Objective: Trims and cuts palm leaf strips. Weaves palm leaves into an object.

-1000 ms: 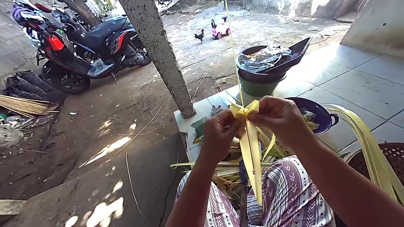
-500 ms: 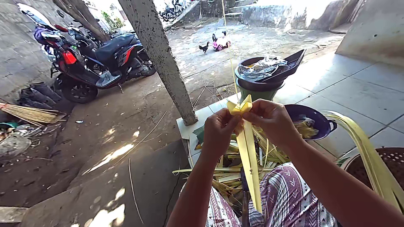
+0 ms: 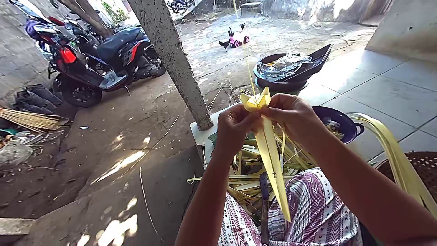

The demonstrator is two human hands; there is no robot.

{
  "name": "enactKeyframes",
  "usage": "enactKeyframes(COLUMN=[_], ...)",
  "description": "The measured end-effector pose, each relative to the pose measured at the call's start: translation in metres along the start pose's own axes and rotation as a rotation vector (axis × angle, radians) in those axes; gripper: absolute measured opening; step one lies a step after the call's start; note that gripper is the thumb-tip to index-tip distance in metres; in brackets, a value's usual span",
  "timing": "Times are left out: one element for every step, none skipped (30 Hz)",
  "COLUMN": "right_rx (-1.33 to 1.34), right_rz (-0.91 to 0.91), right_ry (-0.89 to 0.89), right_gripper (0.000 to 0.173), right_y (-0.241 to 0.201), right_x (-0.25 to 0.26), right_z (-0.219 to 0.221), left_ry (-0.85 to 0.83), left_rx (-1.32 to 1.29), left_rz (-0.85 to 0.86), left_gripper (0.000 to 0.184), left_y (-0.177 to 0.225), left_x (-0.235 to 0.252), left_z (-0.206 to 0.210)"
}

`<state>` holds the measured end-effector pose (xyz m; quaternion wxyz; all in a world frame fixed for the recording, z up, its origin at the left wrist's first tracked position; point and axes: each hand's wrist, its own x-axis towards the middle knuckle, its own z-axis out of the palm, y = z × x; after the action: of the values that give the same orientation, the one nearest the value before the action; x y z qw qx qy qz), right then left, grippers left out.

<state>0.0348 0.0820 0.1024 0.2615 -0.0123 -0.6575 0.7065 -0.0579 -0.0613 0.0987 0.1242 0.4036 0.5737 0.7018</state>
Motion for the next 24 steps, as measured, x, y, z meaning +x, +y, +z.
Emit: enactKeyframes(right_rx=[-0.028, -0.082, -0.165, -0.250, -0.326, -0.393, -0.443, -0.472, -0.475, -0.463, -0.437, -0.406, -0.380, -0.366, -0.363, -0.366, -0.366, -0.361, -0.355, -0.359, -0.377, -0.402, -0.429, -0.449], right_rz=[-0.009, -0.030, -0.066, -0.105, -0.137, -0.155, -0.165, -0.167, -0.165, -0.158, -0.146, -0.132, -0.115, -0.093, -0.072, -0.060, -0.059, -0.063, -0.075, -0.092, -0.112, -0.136, -0.152, -0.159], right_ry=[-0.013, -0.026, -0.034, -0.033, -0.022, -0.008, 0.004, 0.009, 0.011, 0.011, 0.004, -0.019, -0.057, -0.101, -0.131, -0.145, -0.148, -0.146, -0.144, -0.139, -0.137, -0.138, -0.143, -0.149], right_gripper=[0.004, 0.006, 0.013, 0.020, 0.023, 0.023, 0.022, 0.021, 0.019, 0.018, 0.017, 0.017, 0.017, 0.017, 0.013, 0.010, 0.007, 0.005, 0.004, 0.005, 0.005, 0.005, 0.005, 0.006], right_y=[-0.001, -0.002, -0.004, -0.006, -0.008, -0.010, -0.012, -0.014, -0.014, -0.014, -0.013, -0.012, -0.010, -0.009, -0.007, -0.004, 0.000, 0.002, 0.005, 0.007, 0.009, 0.011, 0.013, 0.014], right_x=[0.002, 0.003, 0.006, 0.008, 0.011, 0.013, 0.016, 0.018, 0.020, 0.021, 0.023, 0.024, 0.024, 0.025, 0.026, 0.027, 0.028, 0.029, 0.031, 0.033, 0.035, 0.037, 0.039, 0.041], right_z=[-0.001, -0.002, -0.003, -0.005, -0.006, -0.005, -0.005, -0.004, -0.003, -0.002, -0.002, -0.003, -0.005, -0.008, -0.010, -0.012, -0.014, -0.015, -0.016, -0.017, -0.019, -0.021, -0.024, -0.028], left_ry=[0.020, 0.039, 0.056, 0.069, 0.079, 0.087, 0.093, 0.096, 0.102, 0.110, 0.118, 0.125, 0.128, 0.131, 0.127, 0.124, 0.121, 0.123, 0.125, 0.130, 0.133, 0.137, 0.137, 0.139], left_rx=[-0.007, -0.009, -0.010, -0.017, -0.021, -0.024, -0.026, -0.025, -0.016, -0.008, 0.001, 0.010, 0.029, 0.056, 0.085, 0.113, 0.144, 0.175, 0.208, 0.232, 0.253, 0.269, 0.290, 0.320], left_rz=[-0.014, -0.023, -0.030, -0.042, -0.057, -0.074, -0.079, -0.076, -0.071, -0.070, -0.069, -0.067, -0.066, -0.062, -0.046, -0.021, 0.001, 0.021, 0.037, 0.048, 0.055, 0.069, 0.078, 0.079], left_gripper=[0.005, 0.004, 0.004, 0.003, 0.003, 0.004, 0.004, 0.005, 0.005, 0.006, 0.005, 0.004, 0.003, 0.002, 0.003, 0.004, 0.004, 0.004, 0.004, 0.005, 0.005, 0.005, 0.005, 0.006], left_y=[-0.001, -0.002, -0.003, -0.004, -0.005, -0.004, -0.004, -0.005, -0.005, -0.005, -0.006, -0.006, -0.006, -0.007, -0.008, -0.010, -0.011, -0.011, -0.011, -0.010, -0.009, -0.008, -0.007, -0.005], left_x=[0.001, 0.001, 0.001, 0.001, 0.001, 0.001, 0.002, 0.002, 0.004, 0.005, 0.006, 0.007, 0.008, 0.009, 0.011, 0.013, 0.015, 0.018, 0.020, 0.022, 0.025, 0.028, 0.031, 0.035], left_z=[0.001, 0.001, 0.001, 0.001, 0.001, 0.002, 0.002, 0.003, 0.002, 0.002, 0.002, 0.001, 0.000, -0.002, -0.004, -0.006, -0.007, -0.008, -0.008, -0.008, -0.009, -0.010, -0.011, -0.013])
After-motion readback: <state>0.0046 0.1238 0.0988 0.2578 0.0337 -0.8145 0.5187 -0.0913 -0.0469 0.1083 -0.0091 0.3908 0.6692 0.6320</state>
